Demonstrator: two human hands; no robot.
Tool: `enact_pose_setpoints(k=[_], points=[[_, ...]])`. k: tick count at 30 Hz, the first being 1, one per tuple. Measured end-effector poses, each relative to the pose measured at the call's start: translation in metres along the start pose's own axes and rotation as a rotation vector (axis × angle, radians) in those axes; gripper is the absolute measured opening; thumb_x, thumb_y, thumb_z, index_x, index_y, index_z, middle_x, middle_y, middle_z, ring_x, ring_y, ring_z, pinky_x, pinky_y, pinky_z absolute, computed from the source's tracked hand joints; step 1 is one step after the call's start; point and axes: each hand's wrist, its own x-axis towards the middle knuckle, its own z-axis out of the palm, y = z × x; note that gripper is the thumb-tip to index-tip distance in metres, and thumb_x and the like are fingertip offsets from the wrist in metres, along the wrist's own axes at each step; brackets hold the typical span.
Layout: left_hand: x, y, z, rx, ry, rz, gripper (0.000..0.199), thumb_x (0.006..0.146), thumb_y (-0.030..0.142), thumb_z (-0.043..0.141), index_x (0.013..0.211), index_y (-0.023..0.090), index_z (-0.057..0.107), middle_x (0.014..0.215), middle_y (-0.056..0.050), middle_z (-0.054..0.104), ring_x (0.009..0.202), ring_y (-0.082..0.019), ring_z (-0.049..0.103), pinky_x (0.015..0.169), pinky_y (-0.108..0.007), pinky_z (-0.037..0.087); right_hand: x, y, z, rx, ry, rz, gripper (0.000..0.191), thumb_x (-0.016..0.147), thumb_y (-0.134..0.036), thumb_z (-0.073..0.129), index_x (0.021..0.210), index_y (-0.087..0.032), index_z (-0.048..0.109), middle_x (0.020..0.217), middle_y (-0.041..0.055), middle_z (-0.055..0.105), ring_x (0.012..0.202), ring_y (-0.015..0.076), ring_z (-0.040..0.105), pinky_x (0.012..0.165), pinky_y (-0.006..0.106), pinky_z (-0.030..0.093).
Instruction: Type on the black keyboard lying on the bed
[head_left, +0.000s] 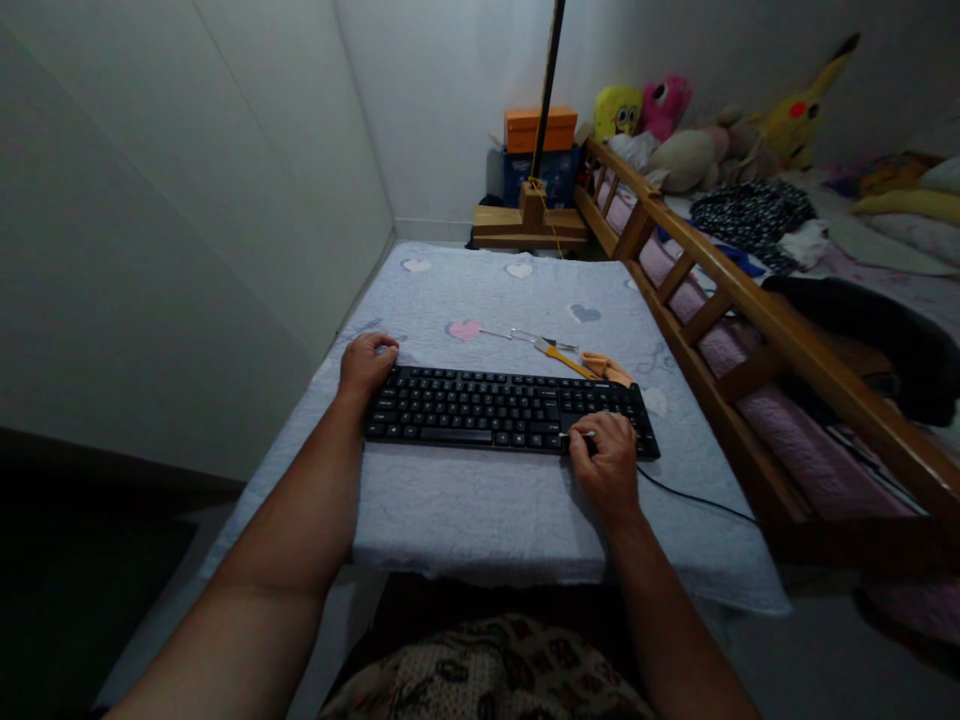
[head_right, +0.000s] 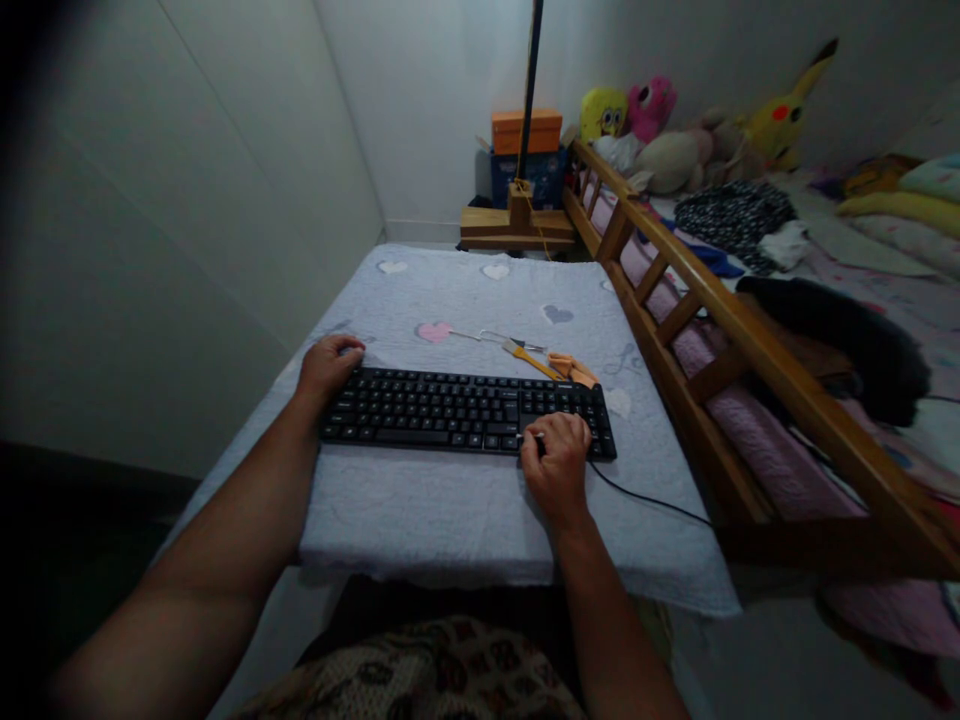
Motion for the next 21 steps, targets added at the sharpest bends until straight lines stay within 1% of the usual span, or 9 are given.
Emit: enact_pose_setpoints(k=[7, 21], points=[[0.0004, -0.001, 0.0007, 0.0, -0.003, 0.001, 0.031, 0.073, 0.031, 0.055, 0.091, 0.018, 0.076, 0.111, -0.009, 0.074, 0.112, -0.029, 0.064, 0.107, -0.038, 0.047, 0.0005, -0.001, -0.0012, 0.005, -0.004, -0.001, 0.017, 0.088, -0.014, 0.056, 0.074, -0.023, 0.056, 0.08, 0.0017, 0.063, 0.085, 0.0219, 0.053, 0.087, 0.042, 0.037], [0.0014, 0.0, -0.0002, -0.031, -0.003, -0.002, 0.026, 0.07, 0.03, 0.056, 0.086, 0.021, 0.075, 0.108, -0.006, 0.075, 0.111, -0.028, 0.064, 0.108, -0.04, 0.047, 0.0011, -0.0029, -0.0029, 0.016, 0.007, 0.012, 0.018, 0.088, -0.014, 0.055, 0.073, -0.023, 0.055, 0.078, 0.0016, 0.062, 0.084, 0.0219, 0.053, 0.086, 0.041, 0.036]])
